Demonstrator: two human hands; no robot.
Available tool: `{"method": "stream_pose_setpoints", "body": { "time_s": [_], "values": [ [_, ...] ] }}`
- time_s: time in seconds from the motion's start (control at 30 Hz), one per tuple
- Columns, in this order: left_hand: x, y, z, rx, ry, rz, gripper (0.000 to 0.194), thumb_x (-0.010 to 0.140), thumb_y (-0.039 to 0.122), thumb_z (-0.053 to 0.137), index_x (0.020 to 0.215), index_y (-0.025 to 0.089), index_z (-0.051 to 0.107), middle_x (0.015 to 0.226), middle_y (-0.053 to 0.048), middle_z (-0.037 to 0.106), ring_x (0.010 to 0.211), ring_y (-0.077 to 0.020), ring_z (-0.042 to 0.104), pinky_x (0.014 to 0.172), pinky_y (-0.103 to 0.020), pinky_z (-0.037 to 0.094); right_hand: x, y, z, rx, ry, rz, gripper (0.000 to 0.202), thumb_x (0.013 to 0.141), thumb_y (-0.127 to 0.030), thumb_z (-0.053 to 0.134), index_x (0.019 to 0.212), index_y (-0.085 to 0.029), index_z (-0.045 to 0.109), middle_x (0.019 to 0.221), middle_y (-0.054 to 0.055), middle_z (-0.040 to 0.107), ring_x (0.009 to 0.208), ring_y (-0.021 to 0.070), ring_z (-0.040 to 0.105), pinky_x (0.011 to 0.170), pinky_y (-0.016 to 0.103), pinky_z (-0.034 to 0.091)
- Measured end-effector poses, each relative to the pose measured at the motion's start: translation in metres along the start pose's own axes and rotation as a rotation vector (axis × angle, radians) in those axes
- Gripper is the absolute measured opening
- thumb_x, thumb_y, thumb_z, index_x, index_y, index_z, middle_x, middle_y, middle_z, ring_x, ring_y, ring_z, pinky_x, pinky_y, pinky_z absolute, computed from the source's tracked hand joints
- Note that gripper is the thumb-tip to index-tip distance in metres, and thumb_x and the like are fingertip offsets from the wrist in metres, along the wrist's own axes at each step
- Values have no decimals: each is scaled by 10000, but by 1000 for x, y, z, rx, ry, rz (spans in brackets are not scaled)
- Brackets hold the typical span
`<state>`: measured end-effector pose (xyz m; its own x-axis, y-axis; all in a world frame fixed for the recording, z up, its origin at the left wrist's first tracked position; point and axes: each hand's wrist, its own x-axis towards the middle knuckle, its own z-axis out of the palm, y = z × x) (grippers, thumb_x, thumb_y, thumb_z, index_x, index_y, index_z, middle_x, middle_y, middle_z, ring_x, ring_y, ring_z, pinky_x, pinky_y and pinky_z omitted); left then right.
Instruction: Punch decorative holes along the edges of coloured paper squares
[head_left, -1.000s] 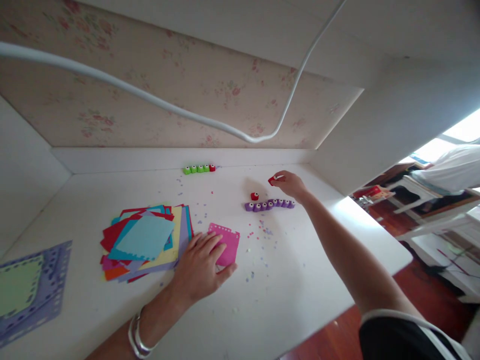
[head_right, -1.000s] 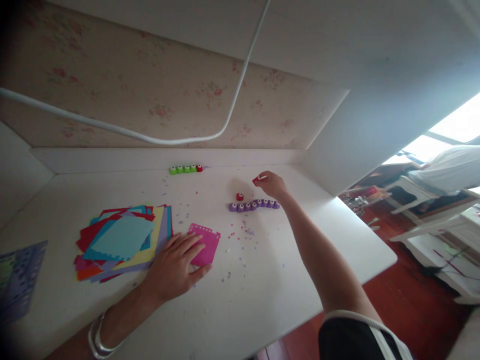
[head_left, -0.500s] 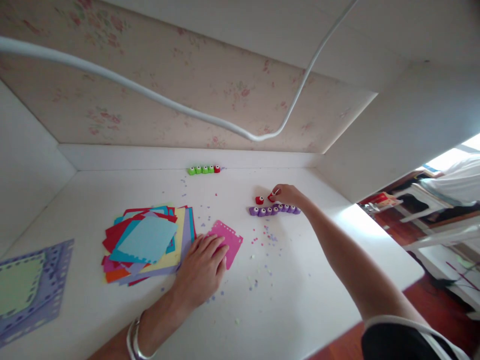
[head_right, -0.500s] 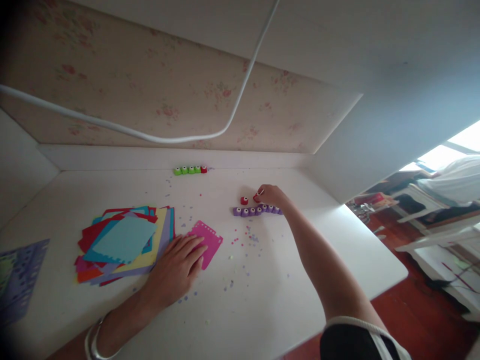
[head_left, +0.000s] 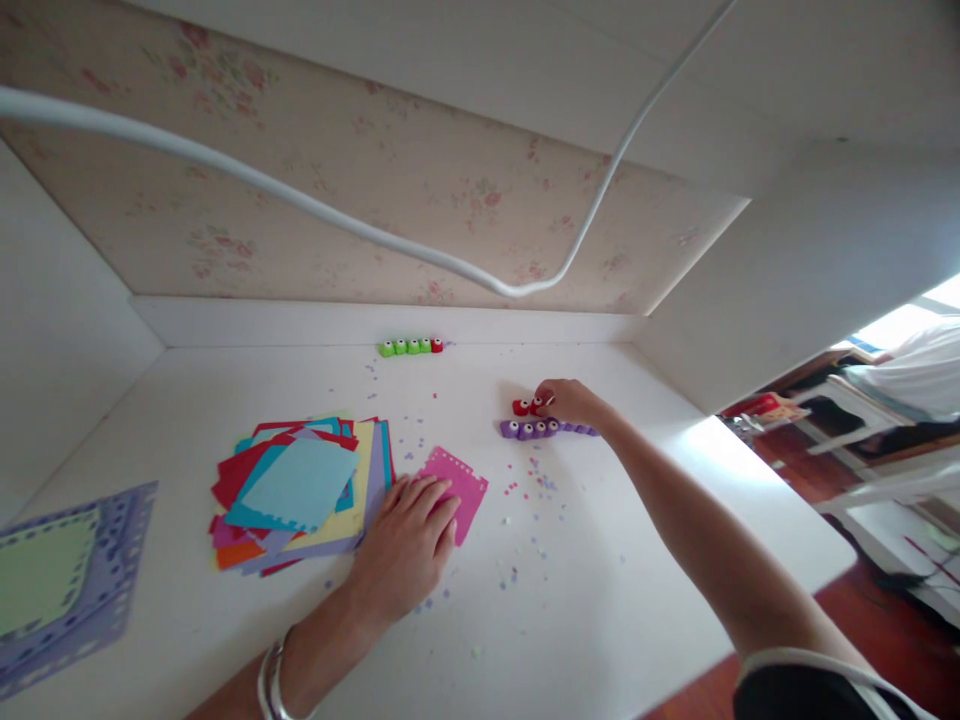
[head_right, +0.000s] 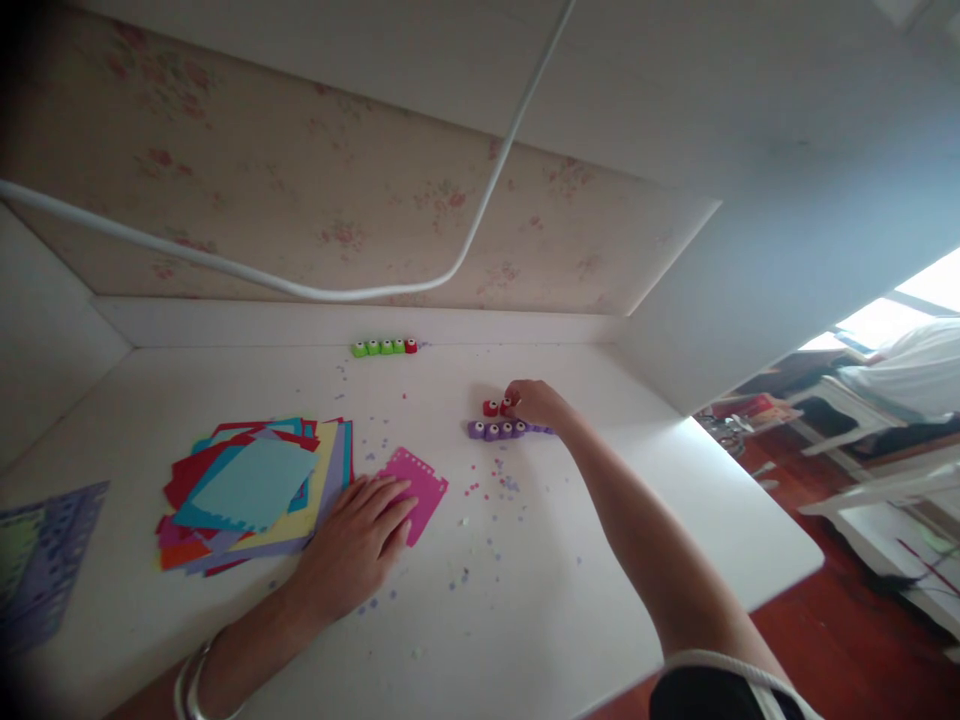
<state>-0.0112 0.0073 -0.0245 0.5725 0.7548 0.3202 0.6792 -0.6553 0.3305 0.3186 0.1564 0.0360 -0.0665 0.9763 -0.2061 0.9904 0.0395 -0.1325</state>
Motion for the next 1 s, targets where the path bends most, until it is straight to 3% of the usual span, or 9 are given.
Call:
{"method": "stream_pose_setpoints", "body": {
  "time_s": [0.23, 0.4, 0.53, 0.77, 0.87, 1.0],
  "values": [
    [0, 0, -2, 5, 4, 6, 271, 921, 211, 495, 1165, 233, 612, 1237, -48, 609, 1200, -243, 503, 1100, -496, 311, 1, 2, 1, -27, -38, -55, 327, 722, -295, 622, 1026, -263, 738, 925, 32, 763, 852, 233, 691, 712, 295, 472],
    [0, 0, -1, 8, 0, 2, 271, 927, 218, 486, 1167, 232, 612, 1243, -46, 608, 1203, -241, 501, 1105, -488, 304, 0, 5, -3, -32, -34, -101, 430, 682, -95, 537, 1015, -262, 751, 974, 32, 762, 888, 227, 688, 723, 284, 469],
    [0, 0, -1, 4, 12, 10, 276, 927, 213, 488, 1174, 233, 611, 1244, -48, 609, 1199, -239, 505, 1105, -486, 306, -1, 7, -4, 4, -38, -162, 475, 678, -32, 502, 994, -279, 757, 940, 0, 768, 863, 190, 695, 718, 250, 480],
    [0, 0, 0, -6, 22, 7, 280, 925, 218, 495, 1180, 247, 608, 1241, -50, 610, 1195, -241, 512, 1098, -496, 317, 4, -4, -4, 48, 62, -162, 372, 893, -185, 435, 1136, -241, 711, 1166, 47, 713, 1035, 219, 668, 905, 315, 481],
    [0, 0, -1, -7, 15, 5, 283, 927, 221, 493, 1184, 248, 607, 1243, -48, 609, 1201, -242, 509, 1103, -497, 313, 6, -13, -5, 75, 25, -162, 318, 876, -232, 505, 1095, -262, 734, 1136, 35, 727, 1036, 232, 673, 909, 317, 498],
    [0, 0, 0, 1, 5, 1, 287, 922, 217, 497, 1186, 247, 606, 1241, -45, 609, 1201, -239, 509, 1105, -498, 310, 8, -22, -7, 130, -26, -145, 304, 820, -196, 566, 1049, -272, 751, 1033, 12, 761, 921, 215, 712, 802, 276, 549]
  ]
}}
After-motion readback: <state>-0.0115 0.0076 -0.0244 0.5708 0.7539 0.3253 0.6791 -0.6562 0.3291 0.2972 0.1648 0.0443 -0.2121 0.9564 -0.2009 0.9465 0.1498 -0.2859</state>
